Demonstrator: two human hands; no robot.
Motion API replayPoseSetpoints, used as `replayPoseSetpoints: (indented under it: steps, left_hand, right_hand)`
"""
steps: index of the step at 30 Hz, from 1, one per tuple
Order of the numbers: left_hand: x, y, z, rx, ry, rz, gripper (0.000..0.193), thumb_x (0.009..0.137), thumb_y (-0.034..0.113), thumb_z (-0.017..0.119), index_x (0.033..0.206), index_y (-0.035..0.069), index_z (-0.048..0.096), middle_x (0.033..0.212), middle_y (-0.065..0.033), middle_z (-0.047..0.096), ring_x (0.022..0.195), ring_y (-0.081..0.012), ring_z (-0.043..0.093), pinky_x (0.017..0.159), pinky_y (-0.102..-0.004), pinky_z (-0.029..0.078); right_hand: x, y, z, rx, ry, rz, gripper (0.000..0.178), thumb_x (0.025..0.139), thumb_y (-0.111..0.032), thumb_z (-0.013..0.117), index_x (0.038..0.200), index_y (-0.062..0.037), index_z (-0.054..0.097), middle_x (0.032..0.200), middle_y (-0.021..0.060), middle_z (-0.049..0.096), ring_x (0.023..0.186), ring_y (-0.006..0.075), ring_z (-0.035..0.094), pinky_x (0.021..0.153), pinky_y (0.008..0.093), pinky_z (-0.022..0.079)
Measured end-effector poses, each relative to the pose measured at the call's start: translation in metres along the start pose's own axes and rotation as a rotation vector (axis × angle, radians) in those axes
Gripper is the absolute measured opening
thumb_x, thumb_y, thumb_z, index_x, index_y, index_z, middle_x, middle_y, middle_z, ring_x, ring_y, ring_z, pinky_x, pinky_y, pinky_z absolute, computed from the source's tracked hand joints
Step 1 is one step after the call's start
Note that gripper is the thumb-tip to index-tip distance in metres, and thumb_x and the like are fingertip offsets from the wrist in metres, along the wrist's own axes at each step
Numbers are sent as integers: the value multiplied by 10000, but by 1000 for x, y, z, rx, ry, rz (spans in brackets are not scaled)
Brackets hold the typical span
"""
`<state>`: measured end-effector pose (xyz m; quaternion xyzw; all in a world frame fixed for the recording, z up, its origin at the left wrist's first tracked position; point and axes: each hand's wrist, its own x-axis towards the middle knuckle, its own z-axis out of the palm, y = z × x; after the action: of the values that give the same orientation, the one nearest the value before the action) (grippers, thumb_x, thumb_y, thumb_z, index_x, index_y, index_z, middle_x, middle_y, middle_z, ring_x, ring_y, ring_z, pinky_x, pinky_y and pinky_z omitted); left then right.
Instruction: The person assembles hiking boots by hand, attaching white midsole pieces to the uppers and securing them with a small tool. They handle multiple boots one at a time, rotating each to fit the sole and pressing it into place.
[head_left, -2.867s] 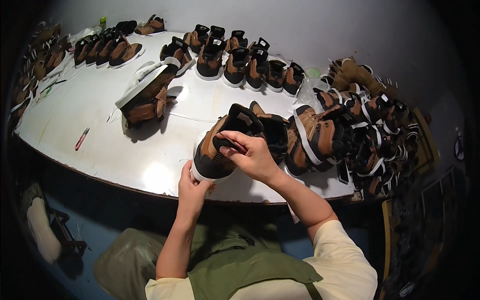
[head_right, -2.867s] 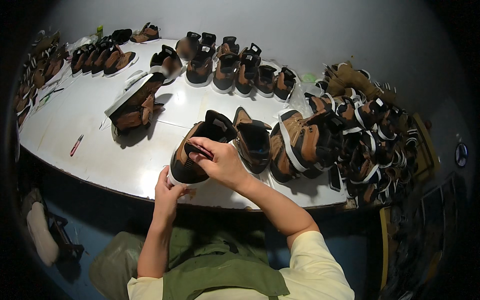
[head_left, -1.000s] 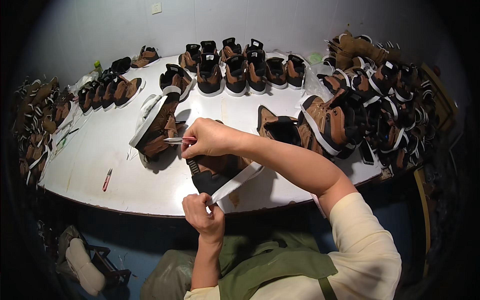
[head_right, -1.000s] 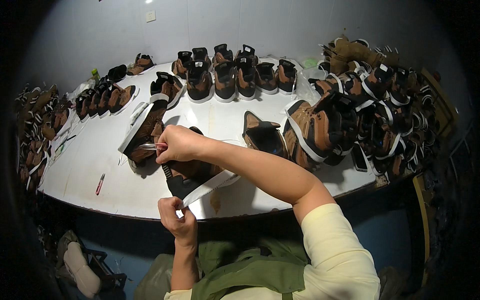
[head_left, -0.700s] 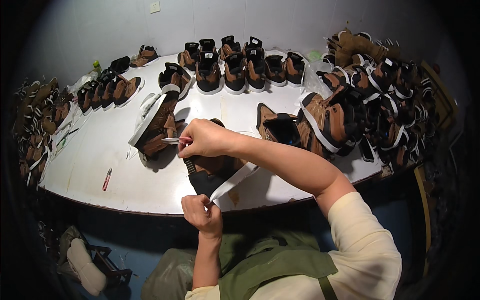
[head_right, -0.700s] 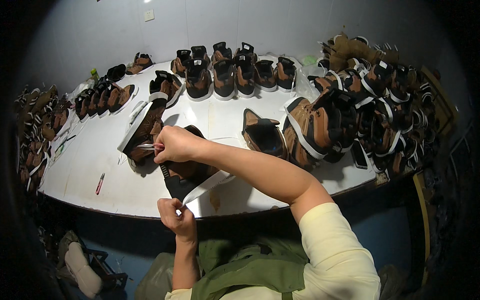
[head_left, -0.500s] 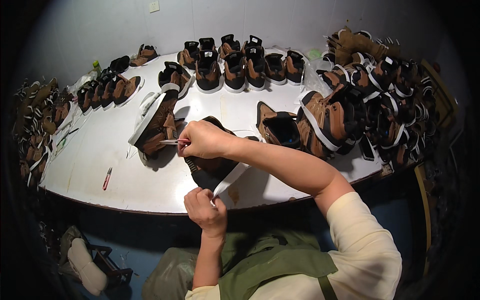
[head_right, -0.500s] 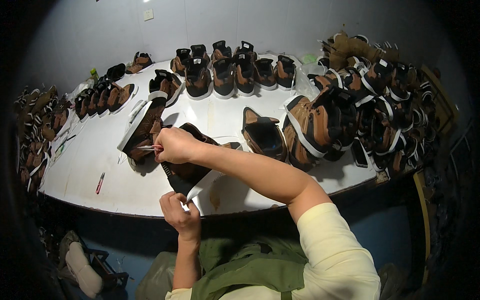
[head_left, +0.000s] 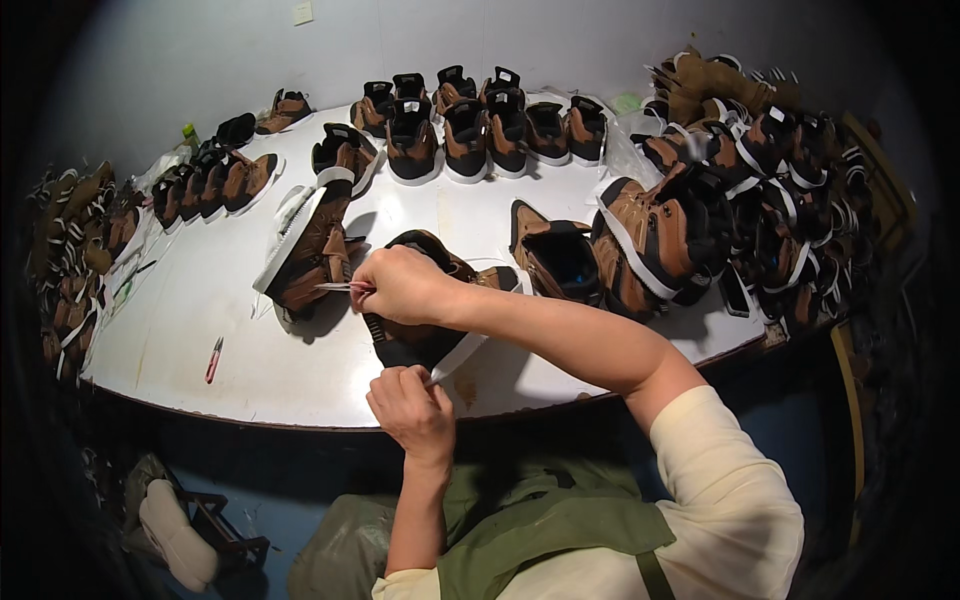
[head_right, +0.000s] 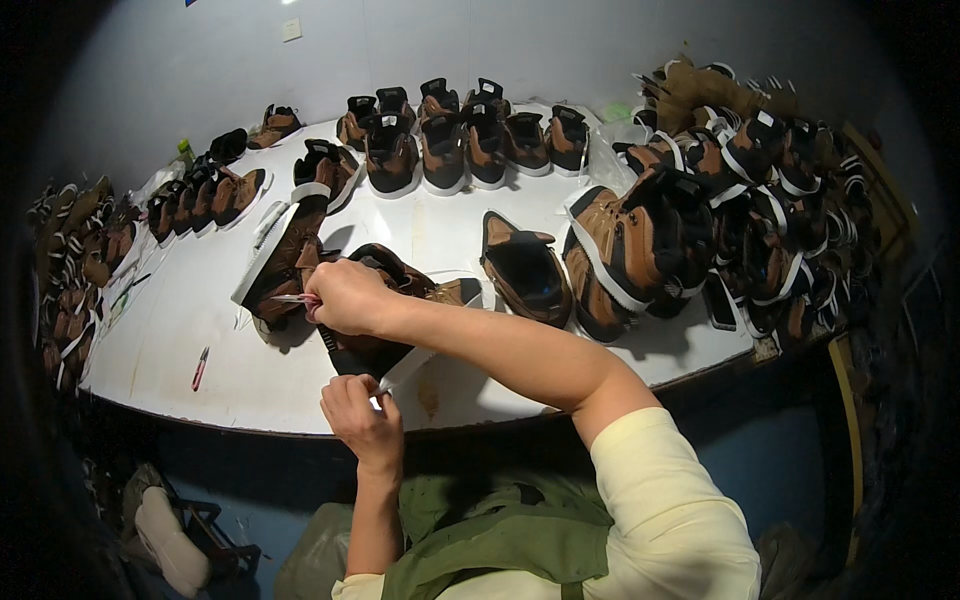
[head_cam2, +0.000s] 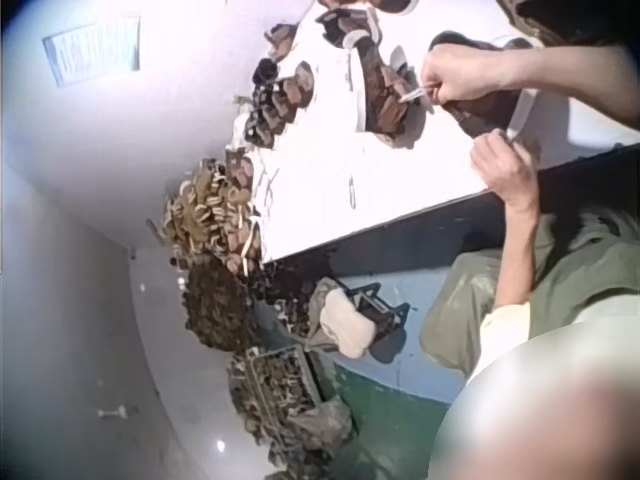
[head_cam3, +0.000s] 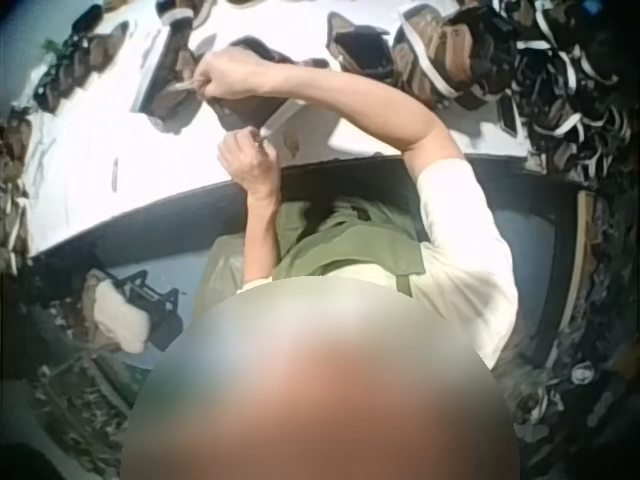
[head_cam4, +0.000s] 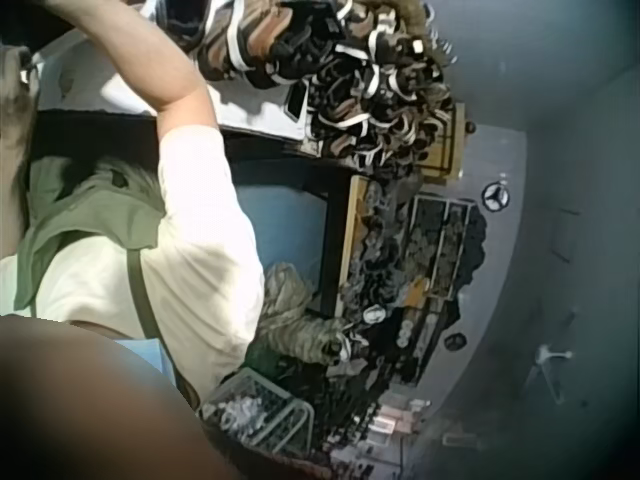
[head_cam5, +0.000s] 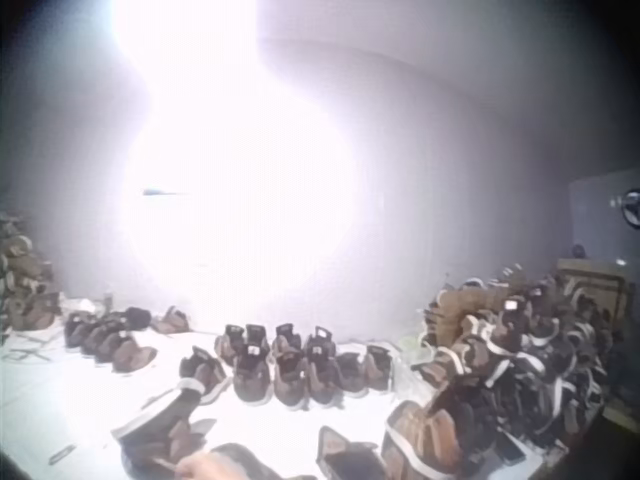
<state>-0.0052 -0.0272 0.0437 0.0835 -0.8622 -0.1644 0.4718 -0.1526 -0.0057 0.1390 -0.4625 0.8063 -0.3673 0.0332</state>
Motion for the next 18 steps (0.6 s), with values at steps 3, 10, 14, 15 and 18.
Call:
replayPoseSetpoints:
  steps: [3,10,14,15,18]
  left_hand:
    - [0,-5,3,28,-6,-15,206,599,-55,622,732,48,502,786,-112,489,755,-303,489,679,-406,375]
    - [-8,-21,9,33,43,-21,195,585,-65,592,706,47,488,766,-113,481,748,-308,485,669,-410,377]
    - [-12,-33,8,24,63,-33,203,572,-72,582,704,47,484,756,-114,478,738,-310,486,665,-414,384]
    - [-12,-35,9,15,65,-26,205,570,-74,579,705,46,483,754,-115,478,736,-310,487,664,-415,386]
    - [-12,-34,11,2,73,-10,209,567,-77,579,706,44,481,751,-117,477,731,-312,487,659,-415,388]
  right_hand:
    - [-3,-8,0,-60,26,22,82,731,-151,723,756,-72,718,785,154,685,803,346,670,726,451,525]
    - [-21,6,-5,355,231,-85,157,878,-115,591,967,-22,681,840,105,658,759,209,632,700,321,497]
    - [-77,30,-11,371,269,-44,180,906,-62,604,1068,-42,681,895,20,601,772,66,548,663,215,430]
    - [-92,38,-9,311,244,-30,212,875,-4,606,1068,-43,684,909,22,607,778,58,544,660,200,416]
    - [-129,50,12,269,220,-82,365,743,82,567,1061,-59,679,973,15,627,675,98,580,584,217,450]
